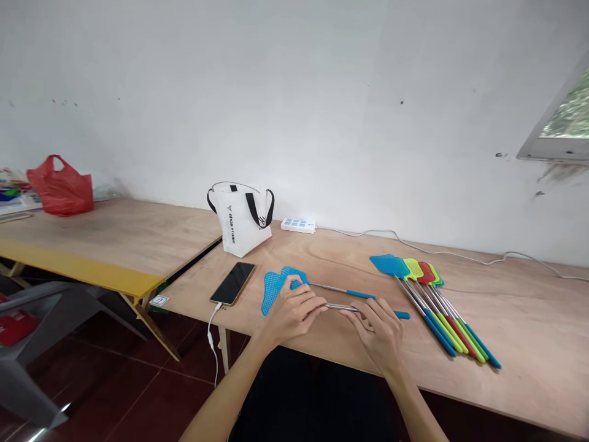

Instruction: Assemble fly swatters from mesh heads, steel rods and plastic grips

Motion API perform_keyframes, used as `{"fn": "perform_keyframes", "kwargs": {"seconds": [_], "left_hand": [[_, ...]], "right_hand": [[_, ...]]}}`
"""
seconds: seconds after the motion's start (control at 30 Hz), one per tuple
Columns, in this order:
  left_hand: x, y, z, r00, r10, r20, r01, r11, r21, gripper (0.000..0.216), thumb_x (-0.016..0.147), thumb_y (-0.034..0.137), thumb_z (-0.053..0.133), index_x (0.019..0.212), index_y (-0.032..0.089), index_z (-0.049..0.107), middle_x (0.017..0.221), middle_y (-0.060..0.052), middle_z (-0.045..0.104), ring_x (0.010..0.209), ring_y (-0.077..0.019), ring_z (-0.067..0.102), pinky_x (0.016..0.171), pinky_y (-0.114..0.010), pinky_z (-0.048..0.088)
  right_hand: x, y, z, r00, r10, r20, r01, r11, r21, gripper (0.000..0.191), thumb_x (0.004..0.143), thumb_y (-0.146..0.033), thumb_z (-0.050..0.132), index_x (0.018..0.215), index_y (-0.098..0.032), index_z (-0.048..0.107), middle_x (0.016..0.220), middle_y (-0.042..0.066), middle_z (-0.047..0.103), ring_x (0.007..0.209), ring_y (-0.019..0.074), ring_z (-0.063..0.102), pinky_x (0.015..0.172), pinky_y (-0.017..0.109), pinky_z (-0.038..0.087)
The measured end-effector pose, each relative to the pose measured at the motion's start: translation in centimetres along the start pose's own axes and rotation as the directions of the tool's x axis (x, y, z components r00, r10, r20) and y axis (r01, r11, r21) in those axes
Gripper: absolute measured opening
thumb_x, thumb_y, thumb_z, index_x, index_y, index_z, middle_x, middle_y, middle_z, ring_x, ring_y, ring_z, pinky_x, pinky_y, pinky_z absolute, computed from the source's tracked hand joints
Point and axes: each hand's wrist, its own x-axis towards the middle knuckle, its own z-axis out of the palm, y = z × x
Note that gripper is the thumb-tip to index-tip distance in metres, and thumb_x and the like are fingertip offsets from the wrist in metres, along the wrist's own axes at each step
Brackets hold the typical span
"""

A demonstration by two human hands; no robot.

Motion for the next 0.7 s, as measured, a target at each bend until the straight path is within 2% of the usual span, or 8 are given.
{"fn": "perform_keyframes", "kwargs": {"seconds": [0.2, 0.3, 0.4, 0.5, 0.57, 0.6, 0.7], "left_hand": [[-0.1, -0.1, 0.9, 0.999, 0.045, -0.030, -0.042, 0.994, 0.098, 0.015, 0.103, 0.024, 0.055, 0.094, 0.019, 0.066, 0.069, 0.003, 0.066, 0.071, -0.0137, 0.059, 0.089, -0.036, 0.036], [-0.1, -0.4, 0.8, 0.999, 0.043, -0.003, -0.043, 0.991, 0.126, 0.018, 0.104, 0.025, 0.054, 0.093, 0.019, 0.067, 0.068, 0.003, 0.067, 0.072, -0.0134, 0.058, 0.090, -0.036, 0.035], [-0.5, -1.8, -0.5, 0.999, -0.018, 0.028, 0.015, 0.994, 0.106, 0.022, 0.104, 0.028, 0.054, 0.090, 0.020, 0.069, 0.071, 0.003, 0.070, 0.073, -0.0134, 0.059, 0.093, -0.037, 0.035], [-1.4, -4.4, -2.6, 0.987, -0.135, 0.083, 0.132, 0.990, 0.041, 0.026, 0.104, 0.033, 0.054, 0.088, 0.022, 0.071, 0.080, 0.002, 0.074, 0.075, -0.0139, 0.061, 0.095, -0.037, 0.035], [-2.1, -6.1, -3.8, 0.967, -0.209, 0.144, 0.209, 0.978, 0.014, 0.031, 0.103, 0.038, 0.055, 0.083, 0.023, 0.072, 0.080, 0.003, 0.075, 0.070, -0.0132, 0.059, 0.092, -0.036, 0.037], [-2.4, -6.7, -4.2, 0.957, -0.231, 0.176, 0.235, 0.972, 0.001, 0.032, 0.103, 0.041, 0.055, 0.081, 0.024, 0.072, 0.079, 0.004, 0.075, 0.069, -0.0132, 0.059, 0.090, -0.036, 0.038], [-2.7, -7.2, -4.5, 0.937, -0.263, 0.228, 0.274, 0.962, -0.014, 0.033, 0.103, 0.043, 0.055, 0.081, 0.025, 0.073, 0.080, 0.005, 0.075, 0.071, -0.0135, 0.060, 0.091, -0.035, 0.038]], "right_hand": [[0.8, -0.4, -0.6, 0.984, 0.094, 0.148, -0.088, 0.995, -0.046, 0.037, 0.105, -0.041, 0.049, 0.076, -0.023, 0.064, 0.069, 0.001, 0.065, 0.071, 0.0162, 0.055, 0.066, 0.028, 0.034], [1.2, 0.4, -1.3, 0.970, 0.123, 0.212, -0.104, 0.990, -0.097, 0.045, 0.105, -0.048, 0.044, 0.073, -0.023, 0.064, 0.067, 0.001, 0.065, 0.071, 0.0165, 0.057, 0.063, 0.029, 0.032], [0.8, 4.0, -3.0, 0.956, 0.158, 0.245, -0.142, 0.986, -0.084, 0.046, 0.103, -0.055, 0.043, 0.078, -0.024, 0.067, 0.071, 0.003, 0.068, 0.073, 0.0179, 0.060, 0.065, 0.029, 0.036], [-0.8, 9.6, -5.5, 0.935, 0.285, 0.210, -0.266, 0.957, -0.112, 0.050, 0.096, -0.067, 0.048, 0.079, -0.025, 0.071, 0.078, 0.006, 0.071, 0.072, 0.0205, 0.062, 0.068, 0.032, 0.042], [-2.2, 13.0, -7.0, 0.896, 0.396, 0.201, -0.377, 0.918, -0.125, 0.056, 0.090, -0.075, 0.048, 0.077, -0.026, 0.072, 0.081, 0.007, 0.072, 0.075, 0.0233, 0.065, 0.069, 0.034, 0.045], [-2.9, 14.3, -7.5, 0.874, 0.422, 0.239, -0.408, 0.907, -0.108, 0.058, 0.087, -0.078, 0.048, 0.076, -0.026, 0.072, 0.081, 0.007, 0.073, 0.076, 0.0239, 0.066, 0.070, 0.035, 0.047], [-4.3, 16.3, -7.8, 0.824, 0.485, 0.293, -0.479, 0.873, -0.098, 0.057, 0.084, -0.078, 0.050, 0.076, -0.027, 0.074, 0.084, 0.006, 0.074, 0.078, 0.0239, 0.066, 0.073, 0.036, 0.049]]}}
